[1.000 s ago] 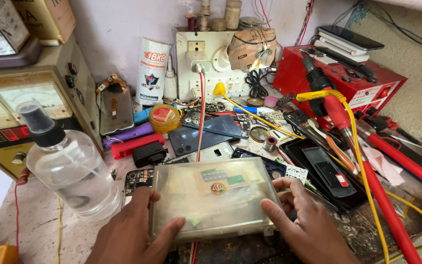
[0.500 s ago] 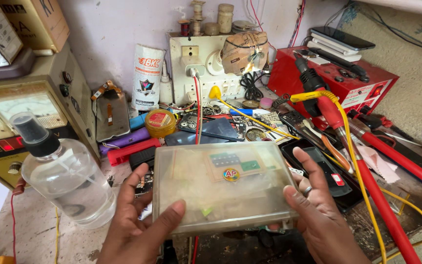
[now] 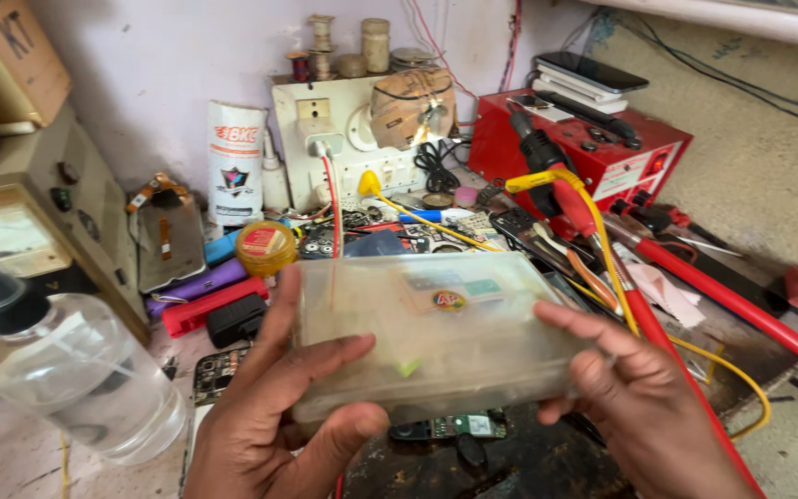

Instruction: The person opens a plastic parts box and selects a small electronic component from a bag. They then use a soldering iron to apply heat to a small circuit board on the workbench.

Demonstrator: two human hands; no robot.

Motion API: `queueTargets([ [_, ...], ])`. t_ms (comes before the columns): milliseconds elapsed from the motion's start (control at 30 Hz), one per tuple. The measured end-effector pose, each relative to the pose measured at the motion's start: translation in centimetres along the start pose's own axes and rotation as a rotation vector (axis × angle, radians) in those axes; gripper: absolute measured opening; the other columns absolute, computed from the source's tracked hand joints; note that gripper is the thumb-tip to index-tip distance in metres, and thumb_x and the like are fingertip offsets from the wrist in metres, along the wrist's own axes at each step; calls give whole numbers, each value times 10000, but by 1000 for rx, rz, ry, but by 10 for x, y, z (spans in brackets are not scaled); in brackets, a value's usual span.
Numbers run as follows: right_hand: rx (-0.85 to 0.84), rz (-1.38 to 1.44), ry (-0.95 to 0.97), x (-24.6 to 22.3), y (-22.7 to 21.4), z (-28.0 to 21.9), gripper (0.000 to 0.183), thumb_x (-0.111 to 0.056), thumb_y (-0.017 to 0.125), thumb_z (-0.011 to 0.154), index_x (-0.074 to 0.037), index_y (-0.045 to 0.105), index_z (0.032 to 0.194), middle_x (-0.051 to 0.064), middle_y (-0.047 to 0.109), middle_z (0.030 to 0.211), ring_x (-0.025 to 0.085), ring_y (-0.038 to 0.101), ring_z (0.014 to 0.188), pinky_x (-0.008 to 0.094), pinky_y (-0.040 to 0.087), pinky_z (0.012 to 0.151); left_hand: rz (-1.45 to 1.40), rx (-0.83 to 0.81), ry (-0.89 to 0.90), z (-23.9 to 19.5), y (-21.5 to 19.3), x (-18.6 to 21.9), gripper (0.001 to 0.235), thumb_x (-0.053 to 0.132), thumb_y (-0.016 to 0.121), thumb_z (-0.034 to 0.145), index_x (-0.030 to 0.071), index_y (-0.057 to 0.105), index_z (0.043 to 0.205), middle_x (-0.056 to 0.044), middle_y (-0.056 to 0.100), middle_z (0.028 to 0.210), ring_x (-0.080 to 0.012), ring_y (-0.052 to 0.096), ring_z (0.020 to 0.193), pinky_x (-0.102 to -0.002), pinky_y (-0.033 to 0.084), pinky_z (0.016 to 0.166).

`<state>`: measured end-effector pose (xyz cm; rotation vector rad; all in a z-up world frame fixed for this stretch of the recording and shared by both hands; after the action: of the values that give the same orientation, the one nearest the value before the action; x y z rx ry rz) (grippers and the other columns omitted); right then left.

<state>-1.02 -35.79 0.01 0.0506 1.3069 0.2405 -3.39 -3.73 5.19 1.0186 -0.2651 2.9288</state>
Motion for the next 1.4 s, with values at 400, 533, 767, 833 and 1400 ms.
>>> queueTargets([
  [400, -163, -277, -123, -61, -2, -21, 570, -175, 644, 1013, 13, 501, 1532, 177, 485, 1576, 280, 697, 1147, 474, 627, 896, -384, -115, -111, 23, 6, 0, 383, -122, 739, 860, 13, 667, 1211, -177, 448, 1538, -192, 572, 1291, -335, 578, 1007],
  [533, -96, -320, -219, -63, -4, -22, 568, -52, 684, 966, 34, 523, 1504, 179, 530, 1587, 254, 729, 1071, 422, 642, 860, -423, -101, -203, 25, 14, -4, 378, -117, 747, 870, 15, 686, 1219, -140, 482, 1485, -193, 604, 1243, -328, 642, 848],
  [767, 204, -397, -296, -101, -9, -39, 493, -10, 638, 979, -2, 559, 1466, 237, 537, 1521, 263, 694, 1125, 415, 655, 847, -487, -128, -126, 54, 38, 11, 365, -75, 749, 880, 22, 670, 1223, -116, 481, 1462, -189, 621, 1191, -327, 661, 784],
  [833, 277, -555, -500, -132, -5, -48, 429, 1, 600, 970, 31, 580, 1398, 129, 326, 1754, 222, 583, 1421, 411, 652, 875, -546, -121, -122, 69, 48, 20, 356, -54, 758, 888, 11, 665, 1226, -123, 493, 1472, -198, 642, 1166, -337, 664, 793],
  [1400, 832, -1272, -475, -271, -101, -37, 205, -89, 692, 957, -4, 600, 1120, 129, 531, 1423, 208, 660, 1164, 376, 614, 771, -431, -479, -137, 101, 160, 48, 571, 263, 714, 932, 58, 565, 1443, -110, 587, 1492, -173, 733, 1125, -353, 618, 932],
])
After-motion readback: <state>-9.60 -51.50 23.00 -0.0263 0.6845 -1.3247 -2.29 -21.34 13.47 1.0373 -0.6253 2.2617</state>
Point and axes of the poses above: each hand's wrist, its own z-axis towards the middle knuckle, its own y-axis out of the palm, x = y × z, the point moved 5 cm from there along z, towards the middle knuckle
